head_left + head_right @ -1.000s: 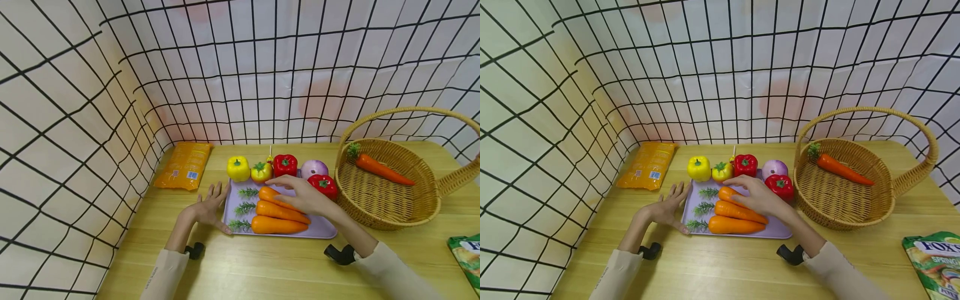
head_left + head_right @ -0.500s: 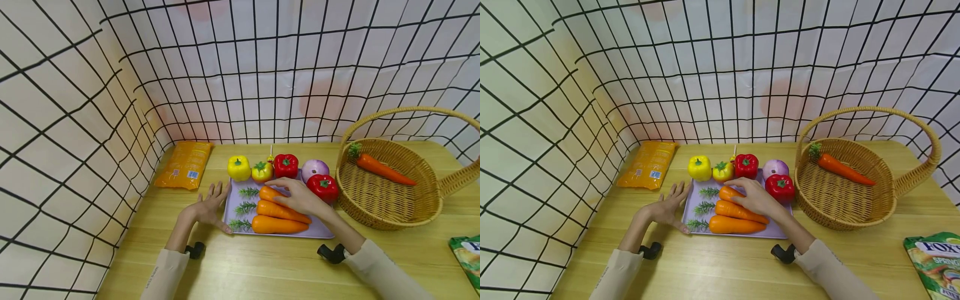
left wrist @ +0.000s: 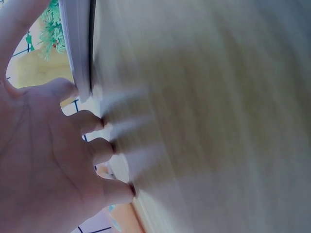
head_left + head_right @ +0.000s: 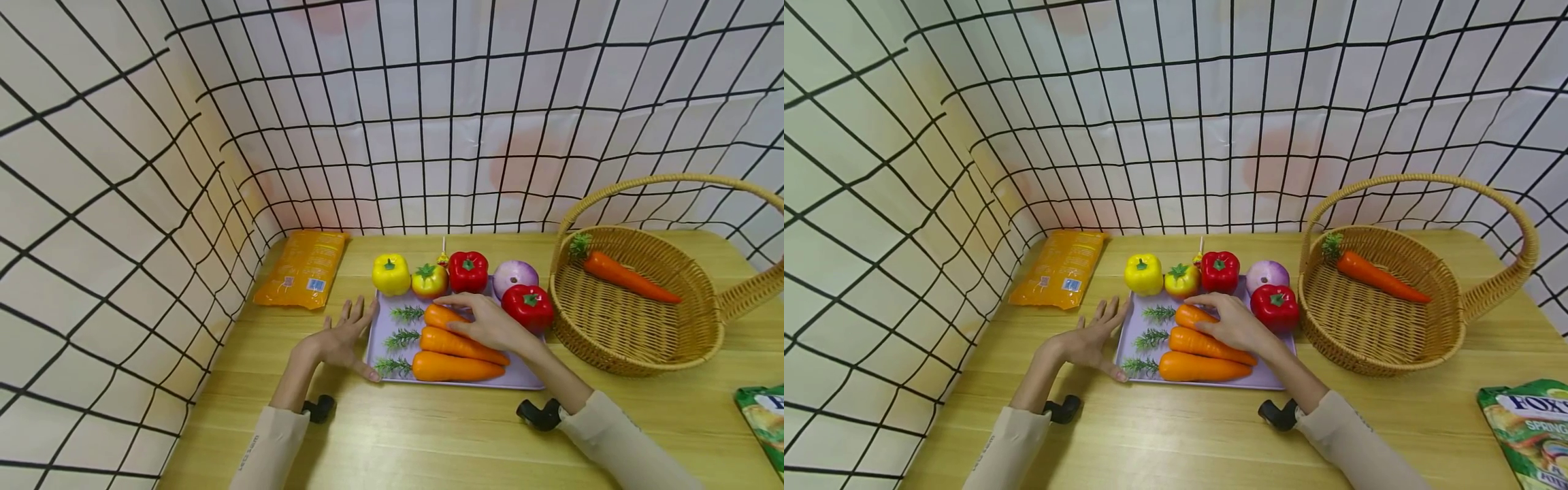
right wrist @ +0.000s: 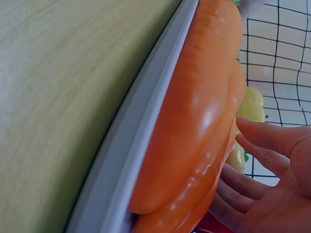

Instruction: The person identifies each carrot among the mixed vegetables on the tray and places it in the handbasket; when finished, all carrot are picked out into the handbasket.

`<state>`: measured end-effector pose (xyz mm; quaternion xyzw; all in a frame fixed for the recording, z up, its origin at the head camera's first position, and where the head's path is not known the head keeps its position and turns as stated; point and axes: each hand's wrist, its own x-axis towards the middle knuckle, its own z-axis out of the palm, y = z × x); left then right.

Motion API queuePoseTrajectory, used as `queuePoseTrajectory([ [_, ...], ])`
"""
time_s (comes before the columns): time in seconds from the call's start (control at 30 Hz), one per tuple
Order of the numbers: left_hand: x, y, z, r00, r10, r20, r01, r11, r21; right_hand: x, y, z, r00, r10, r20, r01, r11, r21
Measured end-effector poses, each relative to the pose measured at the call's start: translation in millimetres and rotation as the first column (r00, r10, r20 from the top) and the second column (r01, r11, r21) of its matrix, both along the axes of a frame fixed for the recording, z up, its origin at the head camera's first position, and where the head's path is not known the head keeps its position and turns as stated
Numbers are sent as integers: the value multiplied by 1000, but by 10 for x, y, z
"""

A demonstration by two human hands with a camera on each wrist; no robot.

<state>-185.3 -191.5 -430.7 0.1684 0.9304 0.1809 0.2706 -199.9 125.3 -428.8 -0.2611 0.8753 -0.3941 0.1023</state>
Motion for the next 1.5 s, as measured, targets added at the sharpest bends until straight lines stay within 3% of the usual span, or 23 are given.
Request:
queuePoseTrajectory([
  [0.37,-4,4,0,1000,-1,9,1,1000,6,-24,-3,-47,1000,11,10,-11,1000,-21],
  [0.8,11,20,23,1000,11,13,-11,1000,6,-30,-3,-88,997,-31,73,33,999,-26],
  [1.5,8,11,11,1000,10,24,-10,1000,0,-51,-7,-83,999,-3,45,6,999,-50],
])
